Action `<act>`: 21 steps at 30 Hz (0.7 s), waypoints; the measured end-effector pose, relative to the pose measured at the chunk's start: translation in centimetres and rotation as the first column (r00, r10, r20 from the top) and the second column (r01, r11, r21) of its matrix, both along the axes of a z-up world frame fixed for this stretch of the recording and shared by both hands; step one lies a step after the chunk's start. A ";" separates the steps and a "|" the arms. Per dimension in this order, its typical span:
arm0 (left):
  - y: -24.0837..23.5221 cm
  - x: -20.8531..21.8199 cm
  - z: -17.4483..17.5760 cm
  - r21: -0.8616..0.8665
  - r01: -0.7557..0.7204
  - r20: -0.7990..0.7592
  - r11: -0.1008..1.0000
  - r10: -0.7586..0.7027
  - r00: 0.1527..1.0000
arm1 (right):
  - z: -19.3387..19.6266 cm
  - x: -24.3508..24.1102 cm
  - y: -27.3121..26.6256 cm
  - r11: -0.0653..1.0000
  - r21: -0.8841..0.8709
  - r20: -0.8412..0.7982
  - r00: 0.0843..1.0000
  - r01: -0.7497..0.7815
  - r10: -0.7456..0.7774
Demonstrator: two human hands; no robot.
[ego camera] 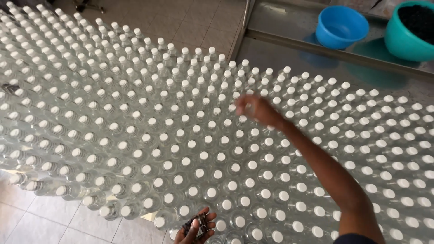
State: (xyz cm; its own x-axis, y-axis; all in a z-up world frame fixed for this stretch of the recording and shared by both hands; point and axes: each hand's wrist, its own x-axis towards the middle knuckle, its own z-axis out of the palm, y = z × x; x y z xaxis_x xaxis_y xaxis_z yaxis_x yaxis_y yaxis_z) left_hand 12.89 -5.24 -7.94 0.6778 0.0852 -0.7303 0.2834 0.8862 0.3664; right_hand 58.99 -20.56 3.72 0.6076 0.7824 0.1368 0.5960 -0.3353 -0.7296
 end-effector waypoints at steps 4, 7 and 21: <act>-0.3 0.8 -1.9 -0.033 0.090 0.184 0.995 -0.083 0.980 | 3.2 -17.9 -0.9 0.951 0.072 -0.283 0.908 -0.300 0.308; -1.4 1.8 -2.1 0.018 0.159 0.237 0.987 -0.159 0.958 | 2.8 -24.0 -1.9 0.889 0.070 -0.266 0.850 -0.453 0.455; -2.6 2.1 -2.3 -0.023 0.279 0.258 0.960 -0.264 0.929 | 1.5 -30.7 -4.2 0.997 0.077 -0.284 0.958 -0.021 0.042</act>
